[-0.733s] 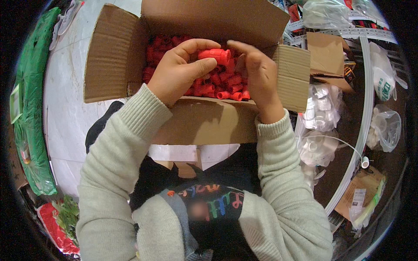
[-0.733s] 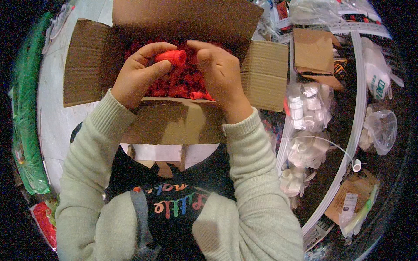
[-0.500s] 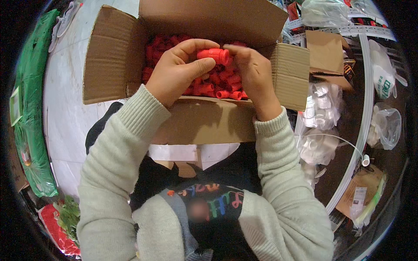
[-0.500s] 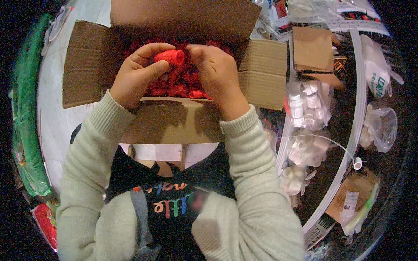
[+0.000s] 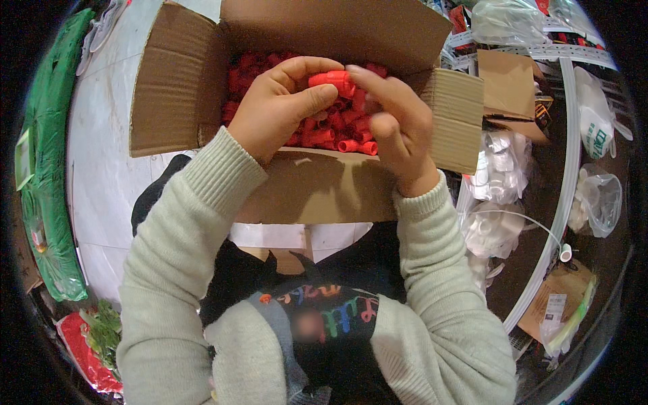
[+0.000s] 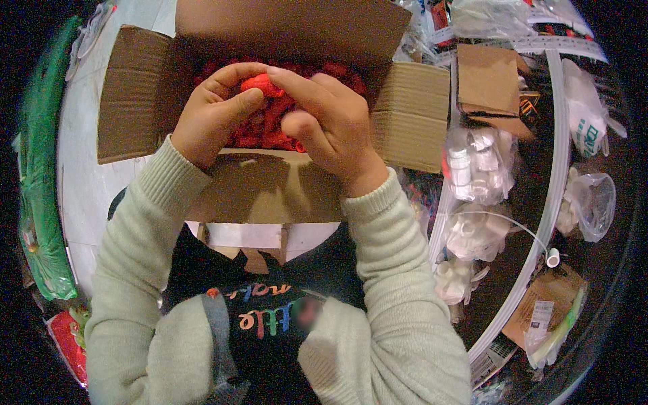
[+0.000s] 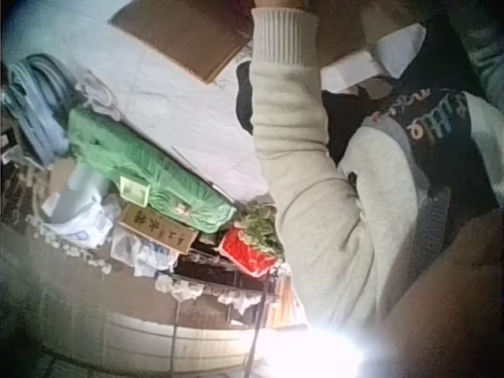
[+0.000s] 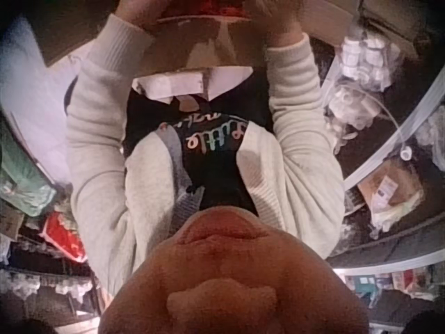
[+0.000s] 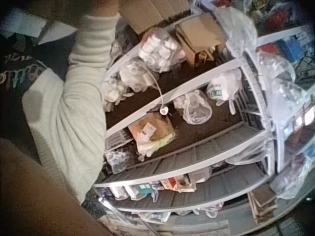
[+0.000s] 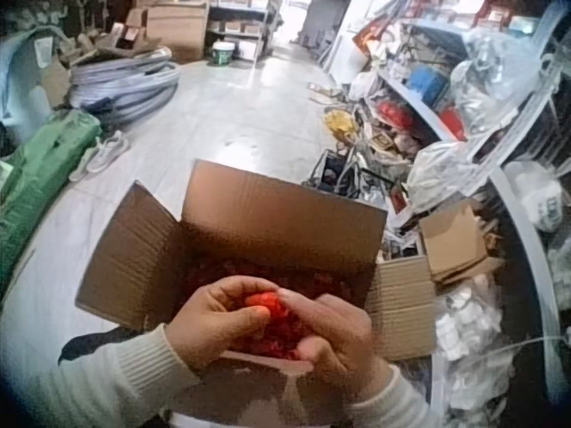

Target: The person repeatedly picks small red plastic pieces from a cardboard box, snaps two pieces together, and places the assembled pair back into the box. The process continues throughout the clip.

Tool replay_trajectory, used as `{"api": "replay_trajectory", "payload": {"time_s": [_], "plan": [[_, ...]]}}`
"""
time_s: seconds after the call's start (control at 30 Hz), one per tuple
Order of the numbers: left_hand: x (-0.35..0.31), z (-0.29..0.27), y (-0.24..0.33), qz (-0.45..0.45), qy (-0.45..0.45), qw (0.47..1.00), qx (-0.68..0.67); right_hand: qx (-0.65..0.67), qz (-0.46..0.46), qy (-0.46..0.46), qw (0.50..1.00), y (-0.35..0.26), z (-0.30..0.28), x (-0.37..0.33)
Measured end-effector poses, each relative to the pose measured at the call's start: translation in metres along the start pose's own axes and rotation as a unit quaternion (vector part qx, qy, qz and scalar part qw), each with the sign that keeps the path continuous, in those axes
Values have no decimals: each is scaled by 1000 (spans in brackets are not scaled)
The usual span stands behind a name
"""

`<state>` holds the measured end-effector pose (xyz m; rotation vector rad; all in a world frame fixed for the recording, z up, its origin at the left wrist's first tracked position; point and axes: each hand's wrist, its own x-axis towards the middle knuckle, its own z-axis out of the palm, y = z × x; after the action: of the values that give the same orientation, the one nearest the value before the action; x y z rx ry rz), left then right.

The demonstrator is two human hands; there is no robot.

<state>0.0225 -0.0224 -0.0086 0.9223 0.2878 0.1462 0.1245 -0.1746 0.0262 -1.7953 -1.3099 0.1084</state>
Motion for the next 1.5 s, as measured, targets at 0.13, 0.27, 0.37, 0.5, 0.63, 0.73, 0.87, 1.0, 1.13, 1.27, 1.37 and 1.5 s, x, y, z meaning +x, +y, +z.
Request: {"api": "replay_trajectory", "payload": {"time_s": [0.13,0.27,0.37,0.5,0.63,0.73,0.87,1.0,1.13,1.27,1.37,1.5], "plan": [[-7,6,7,-10,-19,1000,18,-74,107,4,991,35,7,-4],[-4,4,5,-30,-5,999,29,97,104,23,990,19,1,-2],[-2,4,-1,-33,-3,999,36,100,76,-30,992,8,11,2],[-3,10,-8,-63,20,991,115,126,203,-13,971,15,5,1],[-6,0,-26,43,-12,931,361,-33,150,56,986,-22,-20,12],[-7,9,-32,141,-63,858,490,-522,-195,341,757,-96,-78,-7],[-17,8,-33,95,-102,828,542,-279,-581,249,723,-162,-107,-3],[-23,12,-35,93,-115,804,575,-194,-694,91,688,-196,-98,0],[-21,16,-30,79,-185,785,586,-189,-706,36,681,-212,-81,14],[-26,16,-25,68,-178,774,604,-169,-725,34,667,-210,-91,9],[-30,14,-21,72,-198,767,606,-166,-724,20,669,-212,-91,9],[-27,14,-26,76,-177,769,609,-168,-728,14,665,-215,-93,10]]}}
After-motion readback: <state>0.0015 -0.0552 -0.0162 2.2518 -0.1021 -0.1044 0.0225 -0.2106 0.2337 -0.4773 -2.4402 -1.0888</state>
